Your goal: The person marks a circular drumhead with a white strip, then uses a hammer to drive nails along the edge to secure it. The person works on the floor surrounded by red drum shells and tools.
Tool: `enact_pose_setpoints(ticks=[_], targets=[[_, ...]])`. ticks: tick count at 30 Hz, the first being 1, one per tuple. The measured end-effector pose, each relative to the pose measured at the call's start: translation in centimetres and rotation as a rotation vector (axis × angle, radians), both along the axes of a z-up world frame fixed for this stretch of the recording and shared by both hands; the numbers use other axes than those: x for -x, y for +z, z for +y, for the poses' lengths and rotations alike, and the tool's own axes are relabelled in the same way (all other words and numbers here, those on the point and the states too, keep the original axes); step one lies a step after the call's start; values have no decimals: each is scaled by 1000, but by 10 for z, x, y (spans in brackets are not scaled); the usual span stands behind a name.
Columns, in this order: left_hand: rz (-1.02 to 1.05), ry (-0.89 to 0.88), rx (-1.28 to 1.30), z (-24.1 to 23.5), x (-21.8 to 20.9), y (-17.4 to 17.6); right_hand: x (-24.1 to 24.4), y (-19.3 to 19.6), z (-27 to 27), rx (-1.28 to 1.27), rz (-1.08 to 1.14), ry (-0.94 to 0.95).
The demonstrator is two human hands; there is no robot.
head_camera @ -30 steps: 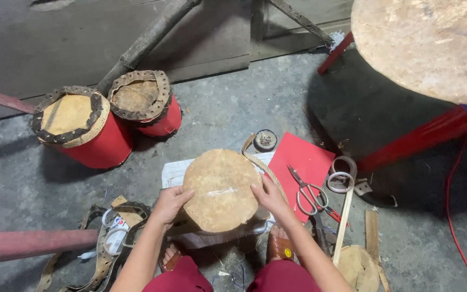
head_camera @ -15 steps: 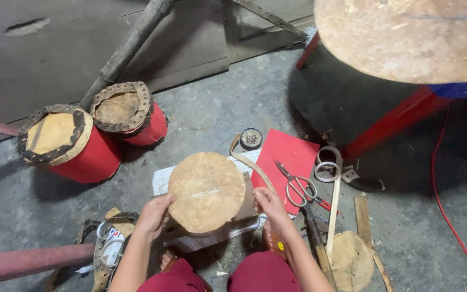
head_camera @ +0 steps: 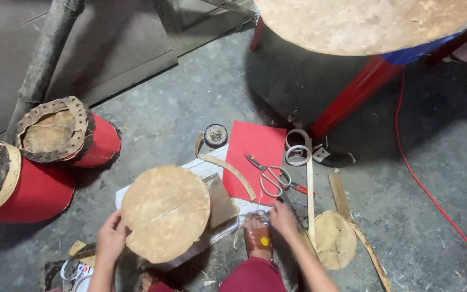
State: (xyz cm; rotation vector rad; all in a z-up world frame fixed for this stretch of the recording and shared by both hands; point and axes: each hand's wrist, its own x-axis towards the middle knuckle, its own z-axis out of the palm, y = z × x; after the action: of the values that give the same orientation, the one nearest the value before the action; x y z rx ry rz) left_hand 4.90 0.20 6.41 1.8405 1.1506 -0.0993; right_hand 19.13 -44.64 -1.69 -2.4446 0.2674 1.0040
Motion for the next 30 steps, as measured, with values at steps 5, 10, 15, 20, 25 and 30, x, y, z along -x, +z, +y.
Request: enact_pose_setpoints(ticks=[5, 10, 15, 20, 25, 30], targets=[[-35, -30, -27, 25, -25, 11, -53, -81, -34, 210, -523, 199], [-354, 98, -220, 53, -20, 17, -84, -119, -34, 446, -642, 439], [-363, -293, -528, 19, -39, 78, -91, -150, -37, 584, -711, 585], [-314, -516, -690, -2, -42, 89, -97, -134, -25, 587, -420, 661], [-221, -487, -629, 14, -31, 90, -76, -37, -13, 233, 123, 325], [-93, -150, -139, 74, -20, -2, -3, -82, -46, -1011, -86, -302]])
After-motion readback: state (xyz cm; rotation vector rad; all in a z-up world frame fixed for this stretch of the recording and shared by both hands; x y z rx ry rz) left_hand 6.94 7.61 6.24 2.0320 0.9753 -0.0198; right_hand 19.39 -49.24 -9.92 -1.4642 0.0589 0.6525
